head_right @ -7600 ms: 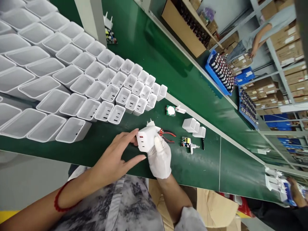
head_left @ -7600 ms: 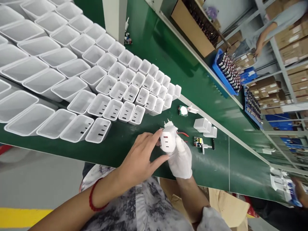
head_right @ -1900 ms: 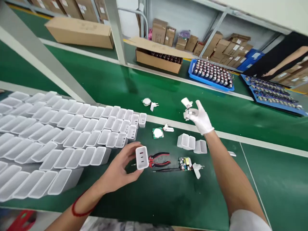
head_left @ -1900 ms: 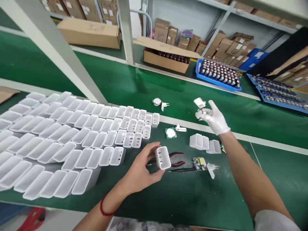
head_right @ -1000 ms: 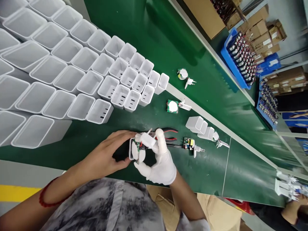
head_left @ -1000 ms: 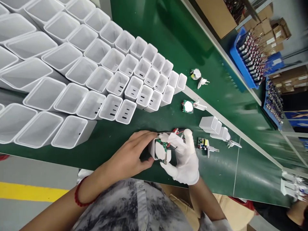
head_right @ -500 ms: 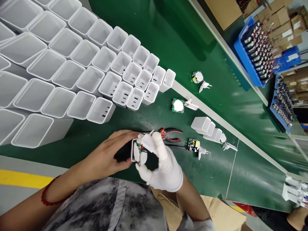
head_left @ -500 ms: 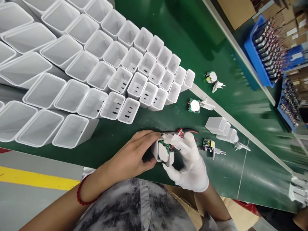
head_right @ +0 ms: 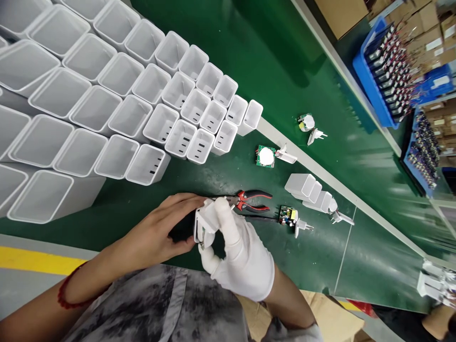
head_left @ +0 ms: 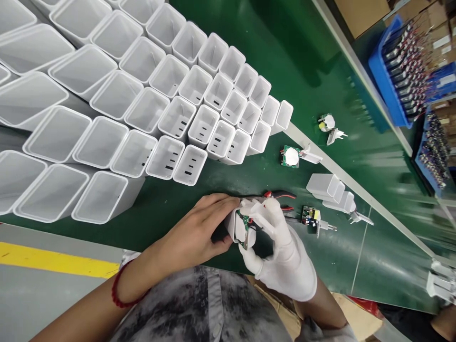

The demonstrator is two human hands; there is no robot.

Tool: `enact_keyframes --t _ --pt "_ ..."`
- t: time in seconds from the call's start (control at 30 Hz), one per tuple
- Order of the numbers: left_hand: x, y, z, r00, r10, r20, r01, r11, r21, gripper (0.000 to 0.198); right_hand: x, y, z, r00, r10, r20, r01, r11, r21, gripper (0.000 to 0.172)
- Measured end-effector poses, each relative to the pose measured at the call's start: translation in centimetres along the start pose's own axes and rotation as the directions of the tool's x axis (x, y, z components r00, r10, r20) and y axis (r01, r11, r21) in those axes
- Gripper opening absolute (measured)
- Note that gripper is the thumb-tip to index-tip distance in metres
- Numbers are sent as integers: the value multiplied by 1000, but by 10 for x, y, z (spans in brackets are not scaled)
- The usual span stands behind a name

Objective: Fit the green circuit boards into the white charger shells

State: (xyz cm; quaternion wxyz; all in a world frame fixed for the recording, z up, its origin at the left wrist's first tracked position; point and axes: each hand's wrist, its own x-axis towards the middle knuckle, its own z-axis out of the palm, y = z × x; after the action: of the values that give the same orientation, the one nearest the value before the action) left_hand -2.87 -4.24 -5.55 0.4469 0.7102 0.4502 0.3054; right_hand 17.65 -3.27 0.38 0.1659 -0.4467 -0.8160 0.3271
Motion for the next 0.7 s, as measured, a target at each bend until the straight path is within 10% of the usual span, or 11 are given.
enact_keyframes --t 0.2,0.53,0.7 --pt "-1 -1 0 1000 3 22 -3 1000 5 60 -3 5 -1 985 82 155 -127 943 308 109" --pt "-7 -4 4 998 61 -13 -60 992 108 58 -10 6 55 920 389 -50 -272 726 632 86" --pt "-5 -9 5 989 137 -51 -125 974 191 62 4 42 -19 890 340 -305 -239 916 324 61"
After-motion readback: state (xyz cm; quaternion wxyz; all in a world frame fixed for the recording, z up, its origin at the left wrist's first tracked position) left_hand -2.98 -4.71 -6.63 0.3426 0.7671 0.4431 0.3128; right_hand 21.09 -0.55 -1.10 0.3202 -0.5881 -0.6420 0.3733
